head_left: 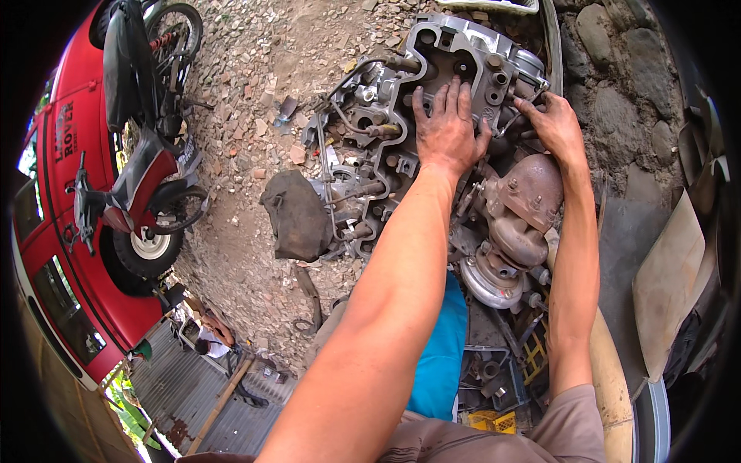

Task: The person is working on a disassembled car engine placed on the ground. They use a wrench to loosen and remove bolts from the engine block and turbocharger assembly. The person removes a metal gasket and continues to manipulate various engine components with their hands and tools.

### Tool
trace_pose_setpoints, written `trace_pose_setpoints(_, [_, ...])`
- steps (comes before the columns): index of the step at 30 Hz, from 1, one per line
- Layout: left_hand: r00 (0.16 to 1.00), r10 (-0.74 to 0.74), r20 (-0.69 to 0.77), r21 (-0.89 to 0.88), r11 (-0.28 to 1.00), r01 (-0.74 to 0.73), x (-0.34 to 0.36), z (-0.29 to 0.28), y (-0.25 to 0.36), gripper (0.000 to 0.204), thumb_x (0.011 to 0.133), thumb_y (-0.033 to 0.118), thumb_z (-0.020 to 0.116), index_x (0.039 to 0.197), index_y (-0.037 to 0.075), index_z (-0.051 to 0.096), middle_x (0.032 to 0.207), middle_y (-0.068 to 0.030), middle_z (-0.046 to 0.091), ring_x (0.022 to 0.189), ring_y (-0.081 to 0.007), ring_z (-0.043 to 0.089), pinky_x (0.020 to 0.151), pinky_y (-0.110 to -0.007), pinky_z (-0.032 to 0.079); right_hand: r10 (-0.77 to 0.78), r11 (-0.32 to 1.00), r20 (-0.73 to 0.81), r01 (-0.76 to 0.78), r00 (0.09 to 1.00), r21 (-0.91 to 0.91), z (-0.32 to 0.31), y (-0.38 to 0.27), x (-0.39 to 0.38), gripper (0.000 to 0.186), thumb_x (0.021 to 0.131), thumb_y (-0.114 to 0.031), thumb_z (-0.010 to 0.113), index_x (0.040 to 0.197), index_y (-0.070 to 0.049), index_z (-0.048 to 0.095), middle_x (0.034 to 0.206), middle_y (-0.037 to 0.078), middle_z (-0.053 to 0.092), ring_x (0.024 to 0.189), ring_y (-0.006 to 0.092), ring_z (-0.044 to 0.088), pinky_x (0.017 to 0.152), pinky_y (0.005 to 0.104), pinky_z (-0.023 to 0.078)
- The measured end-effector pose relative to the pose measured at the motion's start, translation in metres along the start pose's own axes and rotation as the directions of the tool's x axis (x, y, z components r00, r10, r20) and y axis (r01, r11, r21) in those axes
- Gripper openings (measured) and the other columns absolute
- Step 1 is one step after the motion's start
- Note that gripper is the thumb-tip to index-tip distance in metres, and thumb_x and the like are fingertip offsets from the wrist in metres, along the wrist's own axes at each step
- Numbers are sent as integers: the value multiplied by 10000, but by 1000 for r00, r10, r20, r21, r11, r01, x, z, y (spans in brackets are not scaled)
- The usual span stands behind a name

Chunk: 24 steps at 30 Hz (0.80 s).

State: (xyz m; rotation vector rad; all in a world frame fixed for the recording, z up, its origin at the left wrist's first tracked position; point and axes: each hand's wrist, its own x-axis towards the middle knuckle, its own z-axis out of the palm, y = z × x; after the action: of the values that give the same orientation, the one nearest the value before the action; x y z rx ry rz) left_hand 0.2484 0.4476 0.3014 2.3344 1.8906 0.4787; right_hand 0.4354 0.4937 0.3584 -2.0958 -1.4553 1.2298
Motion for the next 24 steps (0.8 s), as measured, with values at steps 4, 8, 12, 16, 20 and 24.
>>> trace_pose_setpoints(4, [1000, -7, -2, -5, 1000, 7, -2, 0, -1, 651, 864, 418, 554, 1357, 5, 453, 1416, -135, 505, 1295, -266, 471, 1167, -582, 104, -22, 999, -171, 15, 985, -39, -5, -6, -10, 325, 850, -294, 744, 973, 4, 709, 773, 150, 722, 728, 221, 722, 661, 343, 544])
trace_pose_setpoints(8, [1000, 2, -19, -6, 1000, -2, -1, 1, -1, 649, 867, 422, 550, 1357, 7, 454, 1413, -136, 507, 1290, -268, 474, 1165, -582, 107, -334, 941, -147, 320, 931, -109, -3, -5, -22, 283, 857, -234, 732, 1028, -10, 704, 856, 200, 720, 800, 345, 717, 705, 398, 549])
trace_pose_setpoints(12, [1000, 0, -11, -7, 1000, 0, -1, 1, -1, 645, 870, 424, 549, 1357, 12, 456, 1419, -132, 503, 1293, -267, 473, 1167, -579, 105, -526, 848, -73, 514, 848, -130, 5, -14, -32, 289, 856, -181, 724, 1083, -7, 685, 904, 238, 698, 849, 408, 679, 717, 423, 541])
trace_pose_setpoints(16, [1000, -2, 1, -5, 1000, 2, 0, -1, -1, 650, 869, 425, 551, 1363, 13, 455, 1422, -129, 501, 1300, -263, 468, 1169, -576, 99, -571, 810, 17, 567, 820, -152, 3, -15, -38, 330, 840, -147, 750, 1086, 45, 643, 849, 252, 675, 712, 352, 680, 665, 383, 520])
trace_pose_setpoints(20, [1000, -7, 4, 1, 1000, 7, -1, -1, -2, 663, 865, 427, 558, 1372, 13, 449, 1424, -127, 501, 1304, -261, 464, 1171, -577, 92, -634, 760, 52, 633, 772, -148, 4, -14, -48, 293, 819, -114, 754, 1025, 55, 630, 824, 247, 663, 708, 396, 651, 650, 393, 515])
trace_pose_setpoints(24, [1000, -2, 2, 11, 1000, 2, -1, -1, -1, 663, 863, 424, 564, 1371, 13, 450, 1424, -125, 502, 1303, -261, 465, 1171, -578, 90, -593, 775, 105, 601, 798, -194, 5, -16, -51, 276, 815, -103, 753, 1002, 50, 620, 827, 238, 664, 721, 409, 635, 656, 393, 512])
